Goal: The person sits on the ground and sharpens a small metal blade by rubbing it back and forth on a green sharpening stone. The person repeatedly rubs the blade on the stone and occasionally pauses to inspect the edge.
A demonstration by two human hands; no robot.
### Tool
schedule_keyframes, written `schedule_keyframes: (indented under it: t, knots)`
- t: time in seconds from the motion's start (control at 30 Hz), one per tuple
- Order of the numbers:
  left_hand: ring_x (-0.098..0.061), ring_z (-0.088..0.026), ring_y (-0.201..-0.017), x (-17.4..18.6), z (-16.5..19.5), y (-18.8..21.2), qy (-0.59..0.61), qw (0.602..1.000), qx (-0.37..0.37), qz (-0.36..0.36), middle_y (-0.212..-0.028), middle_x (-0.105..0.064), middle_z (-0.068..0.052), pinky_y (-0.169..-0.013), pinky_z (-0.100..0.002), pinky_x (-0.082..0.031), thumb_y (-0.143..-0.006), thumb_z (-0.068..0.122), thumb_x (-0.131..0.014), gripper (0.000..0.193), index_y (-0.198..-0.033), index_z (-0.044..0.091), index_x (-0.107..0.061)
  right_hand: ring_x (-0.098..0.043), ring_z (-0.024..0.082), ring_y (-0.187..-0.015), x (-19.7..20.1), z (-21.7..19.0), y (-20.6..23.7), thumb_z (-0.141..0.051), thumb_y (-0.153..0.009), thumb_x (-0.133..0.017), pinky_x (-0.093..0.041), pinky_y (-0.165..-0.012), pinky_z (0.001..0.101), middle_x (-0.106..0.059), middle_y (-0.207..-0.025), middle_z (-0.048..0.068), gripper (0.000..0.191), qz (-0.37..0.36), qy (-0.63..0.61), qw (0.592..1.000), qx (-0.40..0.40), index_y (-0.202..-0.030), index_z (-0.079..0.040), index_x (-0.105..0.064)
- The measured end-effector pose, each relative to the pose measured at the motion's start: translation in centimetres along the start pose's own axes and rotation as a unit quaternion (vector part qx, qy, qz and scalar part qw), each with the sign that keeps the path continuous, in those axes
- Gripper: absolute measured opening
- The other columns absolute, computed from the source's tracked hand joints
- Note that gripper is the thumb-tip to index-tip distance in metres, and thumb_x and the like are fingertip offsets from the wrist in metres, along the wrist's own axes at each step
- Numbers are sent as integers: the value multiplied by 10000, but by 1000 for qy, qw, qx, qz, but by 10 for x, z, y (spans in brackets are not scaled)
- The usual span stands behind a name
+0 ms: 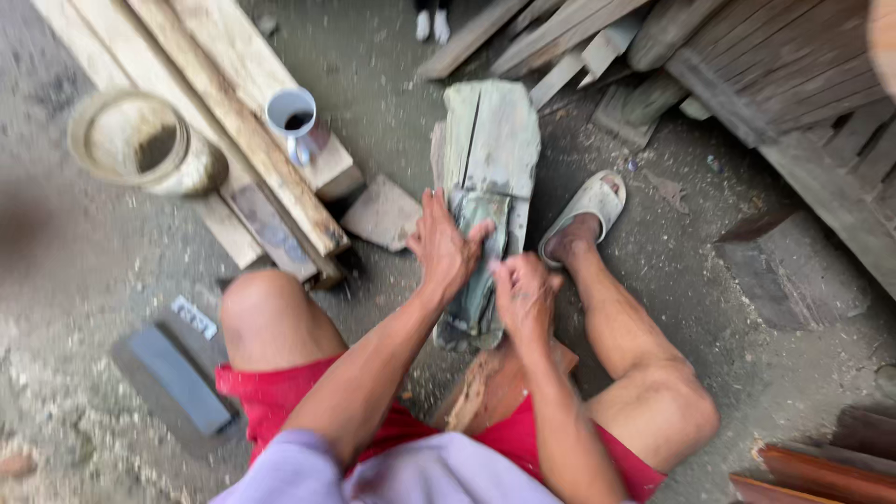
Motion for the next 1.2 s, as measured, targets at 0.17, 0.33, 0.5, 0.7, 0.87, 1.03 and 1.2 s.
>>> schedule_keyframes:
  t: [0.17,0.33,0.5,0.7,0.87,1.03,1.2]
  knots:
    - [-396,-396,-1428,26,-23,59,26,989,99,-110,-1533,-421,-221,-1134,-606,-279,-725,478,-798,1039,-1528,27,-316,-600,253,-682,10,-20,49,-294,-843,-742,-410,-709,408,-576,-667,90,279,-78,21,992,-98,-671,-114,-614]
    - [-349,-429,-1428,11,10,-16,4,999,48,2,-1604,-317,-252,-1119,-633,-228,-743,471,-813,1070,-1523,-22,-273,-570,292,-720,3,-5,-26,-260,-917,-738,-378,-738,441,-599,-741,99,248,10,35,999,-7,-793,-81,-617]
    - [-349,-469,-1491,7,-8,19,29,998,-49,14,-1617,-325,-323,-1163,-637,-231,-900,487,-755,980,-1567,-50,-280,-577,299,-765,6,-12,11,-219,-952,-707,-348,-751,460,-595,-762,108,232,-38,85,996,-11,-771,-96,-629]
    - [-338,-457,-1452,7,-37,53,-25,998,16,-54,-1591,-305,-315,-1134,-656,-187,-815,536,-773,1075,-1552,-44,-245,-558,289,-749,12,-23,40,-230,-947,-711,-355,-769,439,-558,-743,95,246,-32,61,997,-30,-779,-90,-598]
    - [-335,-439,-1447,-5,9,-27,-6,1000,7,27,-1613,-287,-287,-1120,-642,-212,-805,482,-793,1029,-1521,-42,-271,-595,278,-761,1,-12,-32,-285,-931,-714,-351,-752,452,-608,-757,60,243,26,54,998,9,-794,-108,-619]
    - [-354,-461,-1437,2,-27,49,10,999,-11,-37,-1613,-288,-309,-1109,-641,-217,-852,503,-752,1000,-1545,-40,-279,-579,301,-782,11,-22,32,-268,-944,-691,-352,-779,458,-555,-748,105,290,-60,69,996,-17,-734,-103,-577]
    - [-358,-478,-1471,1,-28,42,-27,996,-79,16,-1607,-312,-321,-1161,-632,-226,-925,482,-753,960,-1570,-54,-285,-595,298,-785,5,-10,14,-218,-976,-701,-360,-764,454,-618,-789,90,208,-8,47,999,-5,-828,-87,-637]
Point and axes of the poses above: each hand's wrist, its own y-axis away from the middle knuckle, its own x-axis out of the back of the hand, z = x × y, the point moved 1 cm from there along -y, towards the middle knuckle
